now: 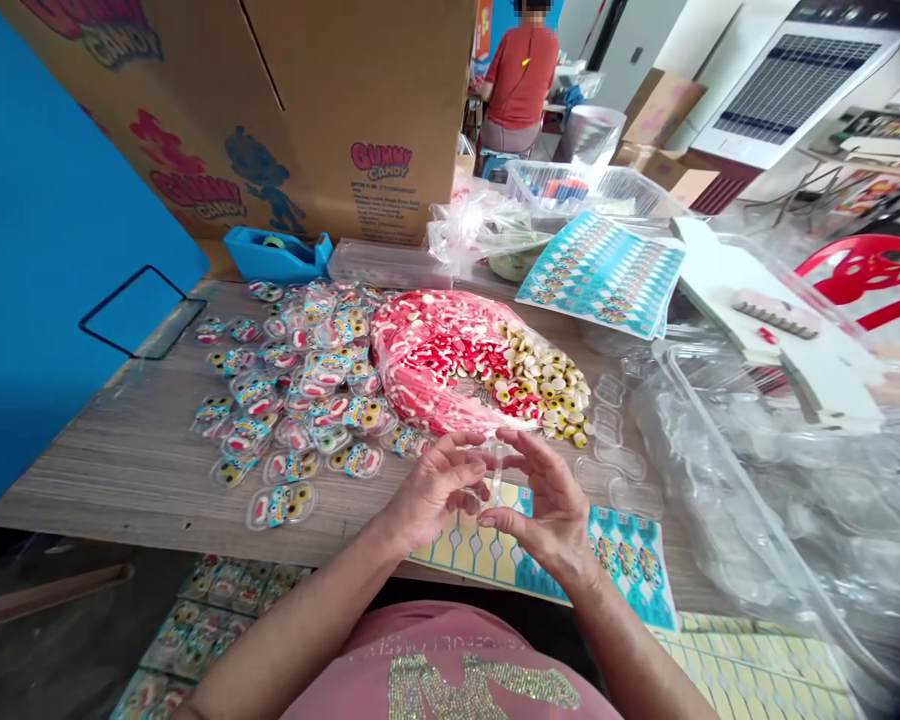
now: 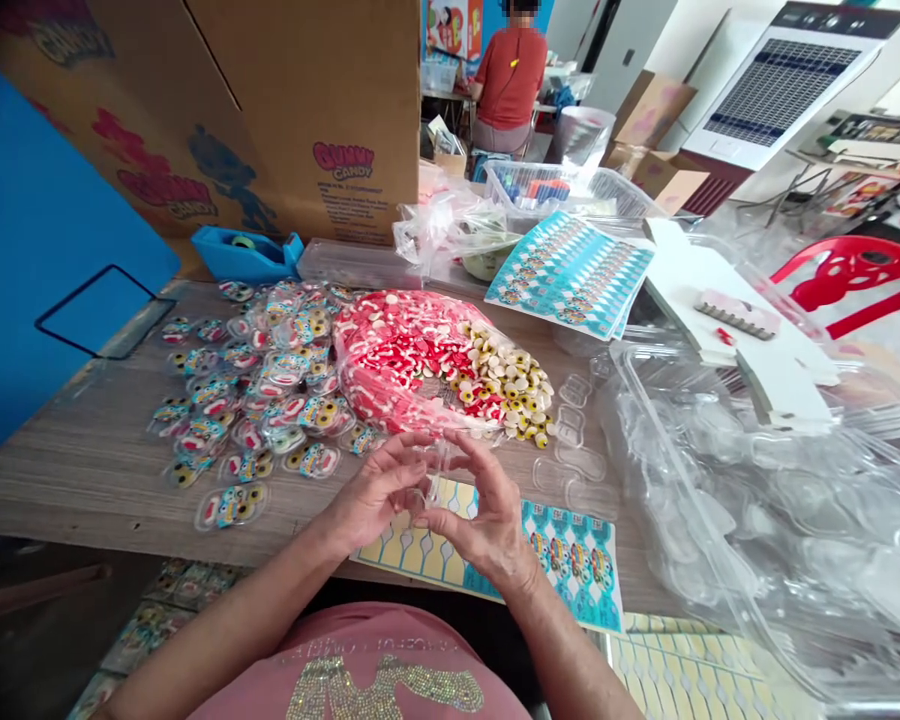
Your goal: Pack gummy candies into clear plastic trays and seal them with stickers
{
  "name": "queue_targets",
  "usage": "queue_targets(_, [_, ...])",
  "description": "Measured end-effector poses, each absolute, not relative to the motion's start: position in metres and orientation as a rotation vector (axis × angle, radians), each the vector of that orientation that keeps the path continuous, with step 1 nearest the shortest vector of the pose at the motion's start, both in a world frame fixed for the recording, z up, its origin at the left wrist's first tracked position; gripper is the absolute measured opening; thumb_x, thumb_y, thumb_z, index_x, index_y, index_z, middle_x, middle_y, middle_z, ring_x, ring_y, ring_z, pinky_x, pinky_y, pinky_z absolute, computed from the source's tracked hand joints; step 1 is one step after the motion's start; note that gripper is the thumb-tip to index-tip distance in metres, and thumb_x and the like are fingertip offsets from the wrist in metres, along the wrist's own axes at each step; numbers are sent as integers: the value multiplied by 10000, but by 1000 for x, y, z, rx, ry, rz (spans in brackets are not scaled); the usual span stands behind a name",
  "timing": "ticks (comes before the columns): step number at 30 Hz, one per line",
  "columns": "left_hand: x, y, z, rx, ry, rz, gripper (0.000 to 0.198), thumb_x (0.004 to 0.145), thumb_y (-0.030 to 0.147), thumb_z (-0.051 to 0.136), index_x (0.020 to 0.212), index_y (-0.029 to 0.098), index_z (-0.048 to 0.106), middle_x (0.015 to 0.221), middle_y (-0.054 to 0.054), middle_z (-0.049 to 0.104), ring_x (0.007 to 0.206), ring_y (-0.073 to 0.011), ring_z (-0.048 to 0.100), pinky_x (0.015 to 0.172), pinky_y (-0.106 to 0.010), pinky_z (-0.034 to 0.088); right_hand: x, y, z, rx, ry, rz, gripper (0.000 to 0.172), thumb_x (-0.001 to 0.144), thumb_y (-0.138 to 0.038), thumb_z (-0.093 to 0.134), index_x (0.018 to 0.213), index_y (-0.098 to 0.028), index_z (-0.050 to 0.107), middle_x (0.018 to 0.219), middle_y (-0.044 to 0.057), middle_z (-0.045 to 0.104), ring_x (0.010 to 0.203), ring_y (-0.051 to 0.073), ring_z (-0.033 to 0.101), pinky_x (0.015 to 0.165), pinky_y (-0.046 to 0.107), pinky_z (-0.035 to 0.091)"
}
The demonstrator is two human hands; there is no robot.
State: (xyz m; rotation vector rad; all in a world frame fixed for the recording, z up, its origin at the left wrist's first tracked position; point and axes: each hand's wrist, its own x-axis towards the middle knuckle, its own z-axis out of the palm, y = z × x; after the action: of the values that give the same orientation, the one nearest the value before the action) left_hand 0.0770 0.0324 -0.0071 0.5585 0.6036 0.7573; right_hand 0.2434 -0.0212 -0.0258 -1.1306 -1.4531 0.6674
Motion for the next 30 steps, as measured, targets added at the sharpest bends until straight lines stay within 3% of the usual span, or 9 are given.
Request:
queue_targets(4, [86,30,-8,689,720,802,347,721,277,815,1018,188,659,733,25,676,427,-33,463,409,-184,313,244,-23,-25,-1239,-1545,620,896,695,-495,845,1464,-349,409,1361,104,594,1058,283,643,918,500,549])
queue_targets(6, [87,30,-10,745,778,805,300,740,302,796,982,181,666,675,30,665,403,-34,440,400,-189,287,245,-24,-23,-1269,-1587,591,899,695,-509,840,1466,-350,404,1349,107,599,957,251,650,877,485,557])
queue_targets(9, [84,30,-13,730,737,734,402,726,339,804,1062,190,640,710,4,705,396,-46,451,390,-194,256,244,-25,-20,-1267,-1641,577,881,712,-529,820,1467,-351,402,1316,107,617,905,231,648,845,461,564])
queue_targets(16, [78,32,-17,665,679,702,390,704,269,773,1056,180,631,754,-39,736,430,-64,514,392,-186,228,243,-23,-15,-1152,-1725,669,721,750,-470,810,1385,-331,498,1354,101,615,1189,290,618,962,473,538])
queue_targets(21, [79,31,-15,535,673,762,313,665,223,769,959,173,675,671,1,703,433,-56,516,399,-168,272,245,-23,-15,-1064,-1670,772,210,823,-354,757,1006,-294,673,1242,52,693,1299,295,558,1091,552,439])
queue_targets(23, [79,31,-16,483,702,788,277,641,216,788,896,167,689,669,2,697,486,-70,566,426,-164,326,243,-25,-16,-1053,-1658,780,94,875,-312,694,965,-290,678,1186,42,719,1356,295,506,1132,590,383])
queue_targets(27, [78,32,-21,483,771,859,322,648,235,810,943,175,695,706,-11,714,519,-81,582,458,-173,364,235,-29,-24,-1144,-1635,701,95,931,-238,583,947,-272,669,1206,44,710,1395,281,458,1150,591,352])
queue_targets(30, [76,33,-23,578,824,912,347,689,275,802,1002,171,697,648,-6,697,424,-46,462,423,-169,293,232,-30,-34,-1277,-1395,680,154,956,-280,534,859,-247,650,1124,63,720,1229,273,594,1060,519,458])
